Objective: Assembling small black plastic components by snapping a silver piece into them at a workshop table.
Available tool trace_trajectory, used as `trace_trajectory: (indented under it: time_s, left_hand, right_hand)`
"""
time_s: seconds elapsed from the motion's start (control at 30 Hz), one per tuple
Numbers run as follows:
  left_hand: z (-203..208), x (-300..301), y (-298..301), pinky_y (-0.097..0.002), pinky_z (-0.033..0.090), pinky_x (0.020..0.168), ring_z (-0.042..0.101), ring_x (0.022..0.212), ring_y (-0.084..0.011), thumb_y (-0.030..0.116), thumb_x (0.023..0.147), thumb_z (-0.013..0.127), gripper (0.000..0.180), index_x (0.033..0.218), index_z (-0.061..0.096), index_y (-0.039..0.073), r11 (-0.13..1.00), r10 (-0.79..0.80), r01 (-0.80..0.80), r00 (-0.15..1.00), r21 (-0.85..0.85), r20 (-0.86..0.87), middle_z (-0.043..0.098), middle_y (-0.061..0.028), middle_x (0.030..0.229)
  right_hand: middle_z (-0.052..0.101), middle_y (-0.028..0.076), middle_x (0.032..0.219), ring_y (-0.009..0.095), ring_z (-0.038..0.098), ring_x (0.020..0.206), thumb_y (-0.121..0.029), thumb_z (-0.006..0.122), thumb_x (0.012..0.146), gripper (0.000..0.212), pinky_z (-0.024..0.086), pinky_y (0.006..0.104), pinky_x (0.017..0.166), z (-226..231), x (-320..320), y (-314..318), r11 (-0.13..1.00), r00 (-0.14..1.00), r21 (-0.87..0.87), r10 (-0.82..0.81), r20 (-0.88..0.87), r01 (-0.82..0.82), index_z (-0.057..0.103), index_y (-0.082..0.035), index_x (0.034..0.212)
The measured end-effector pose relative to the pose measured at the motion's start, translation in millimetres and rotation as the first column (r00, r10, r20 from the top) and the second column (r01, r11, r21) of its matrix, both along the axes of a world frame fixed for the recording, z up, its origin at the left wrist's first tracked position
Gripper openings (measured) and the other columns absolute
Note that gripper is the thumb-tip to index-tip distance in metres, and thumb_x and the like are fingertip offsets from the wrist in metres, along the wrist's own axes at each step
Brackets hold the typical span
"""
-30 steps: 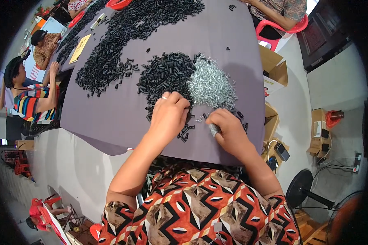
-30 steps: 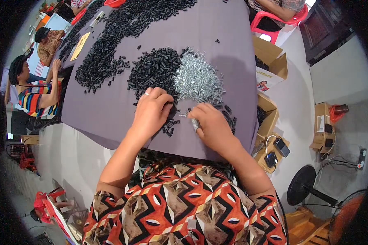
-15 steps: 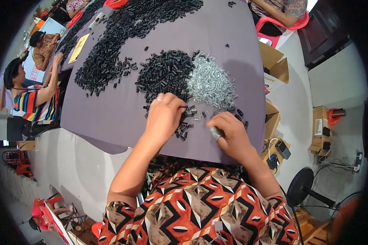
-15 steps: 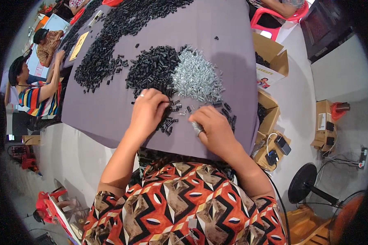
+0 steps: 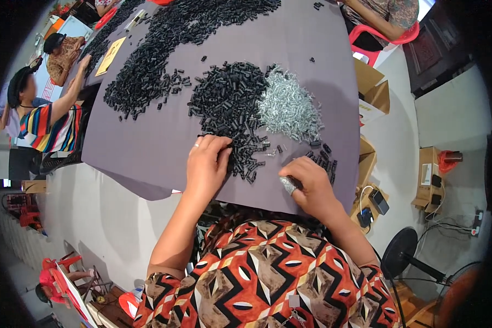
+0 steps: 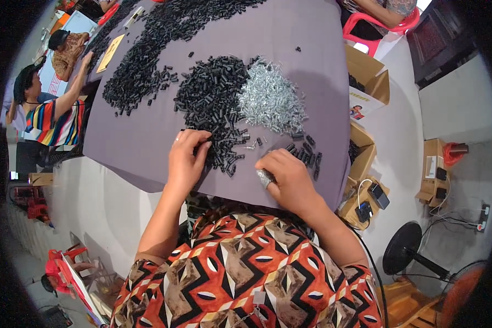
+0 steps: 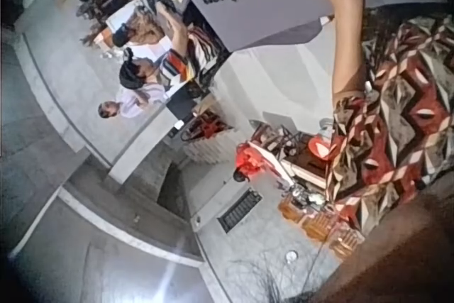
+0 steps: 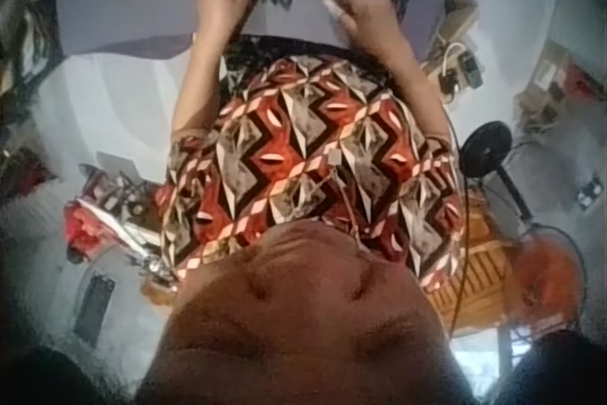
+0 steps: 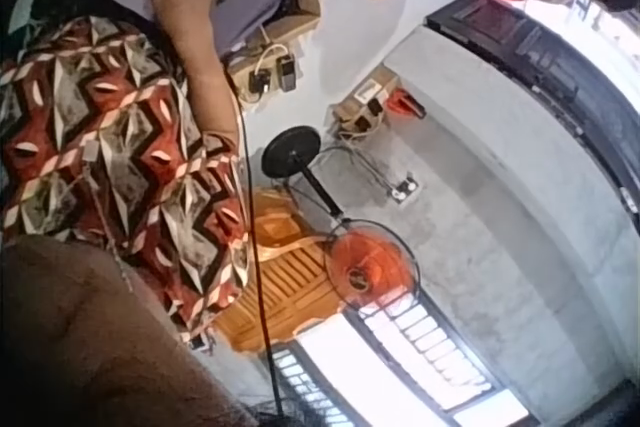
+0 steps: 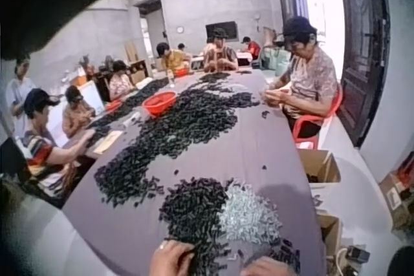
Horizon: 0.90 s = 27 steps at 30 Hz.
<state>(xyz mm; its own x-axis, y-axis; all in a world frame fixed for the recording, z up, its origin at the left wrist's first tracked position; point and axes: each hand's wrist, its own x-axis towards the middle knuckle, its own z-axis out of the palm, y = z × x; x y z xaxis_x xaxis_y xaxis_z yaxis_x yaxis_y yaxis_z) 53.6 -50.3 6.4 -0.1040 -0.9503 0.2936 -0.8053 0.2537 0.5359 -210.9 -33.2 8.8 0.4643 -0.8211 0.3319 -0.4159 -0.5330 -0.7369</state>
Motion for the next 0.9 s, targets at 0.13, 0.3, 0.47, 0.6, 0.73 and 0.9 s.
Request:
trace_trajectory:
  time_s: [0.13, 0.3, 0.47, 0.6, 0.73, 0.9]
  left_hand:
    - [6.3, -7.1, -12.7, -0.0411, 0.05, 0.078, 0.061, 0.091, -0.0324, 0.007, 0.085, 0.071, 0.017, 0.101, 0.068, 0.004, 0.998, 0.0, -0.002, 1.0, -0.061, -0.028, 0.065, -0.0114, 0.097]
    - [10.3, -15.9, -30.7, -0.0419, 0.05, 0.079, 0.06, 0.091, -0.0325, 0.007, 0.082, 0.074, 0.013, 0.093, 0.069, 0.005, 0.994, -0.062, 0.073, 0.99, -0.082, 0.129, 0.063, -0.0101, 0.092]
    - [9.5, -18.9, -35.7, -0.0419, 0.049, 0.079, 0.059, 0.093, -0.0327, 0.006, 0.08, 0.074, 0.012, 0.091, 0.07, 0.006, 0.992, -0.068, 0.079, 0.992, -0.101, 0.106, 0.062, -0.0096, 0.095]
    - [14.8, -27.0, -32.0, -0.0433, 0.048, 0.079, 0.057, 0.093, -0.0317, 0.007, 0.079, 0.073, 0.013, 0.092, 0.07, 0.006, 0.985, -0.118, 0.132, 0.985, -0.11, 0.125, 0.06, -0.0089, 0.095]
    - [10.7, -31.7, -38.9, -0.0442, 0.049, 0.081, 0.058, 0.094, -0.0331, 0.006, 0.078, 0.074, 0.018, 0.095, 0.069, 0.006, 0.987, -0.139, 0.154, 0.967, -0.055, 0.211, 0.061, -0.0092, 0.095]
    - [13.5, -29.2, -44.8, -0.0435, 0.048, 0.082, 0.059, 0.094, -0.0333, 0.005, 0.078, 0.074, 0.016, 0.093, 0.069, 0.006, 0.986, -0.165, 0.169, 0.952, 0.006, 0.258, 0.062, -0.0094, 0.093]
  right_hand:
    - [0.063, 0.012, 0.093, 0.034, 0.06, 0.089, 0.006, 0.065, 0.069, 0.031, 0.05, 0.0415, 0.078, 1.8, 2.7, 2.4, 1.0, 1.0, -0.018, -0.004, 0.013, 0.004, 0.061, -0.002, 0.099]
    - [0.063, 0.014, 0.094, 0.035, 0.061, 0.092, 0.007, 0.063, 0.068, 0.034, 0.051, 0.0404, 0.08, -3.5, 2.7, 2.4, 1.0, 0.999, 0.001, -0.001, 0.048, 0.001, 0.062, -0.002, 0.1]
    - [0.063, 0.014, 0.095, 0.035, 0.062, 0.092, 0.007, 0.061, 0.068, 0.034, 0.051, 0.0404, 0.081, -0.6, -5.9, 0.4, 0.994, 0.996, 0.097, -0.057, 0.072, 0.05, 0.063, -0.001, 0.101]
    - [0.064, 0.014, 0.096, 0.035, 0.062, 0.093, 0.007, 0.061, 0.069, 0.034, 0.051, 0.0395, 0.083, 1.6, -6.5, -1.5, 0.992, 0.995, 0.111, -0.074, 0.074, 0.066, 0.064, -0.002, 0.102]
    - [0.064, 0.014, 0.096, 0.035, 0.062, 0.093, 0.007, 0.062, 0.069, 0.033, 0.051, 0.0391, 0.083, -1.8, -1.5, -1.3, 0.989, 0.994, 0.138, -0.069, 0.081, 0.057, 0.064, -0.002, 0.101]
    - [0.065, 0.013, 0.096, 0.032, 0.064, 0.093, 0.009, 0.06, 0.069, 0.036, 0.051, 0.0364, 0.079, -0.3, -2.5, -0.2, 0.994, 0.996, 0.102, -0.05, 0.074, 0.043, 0.066, -0.002, 0.103]
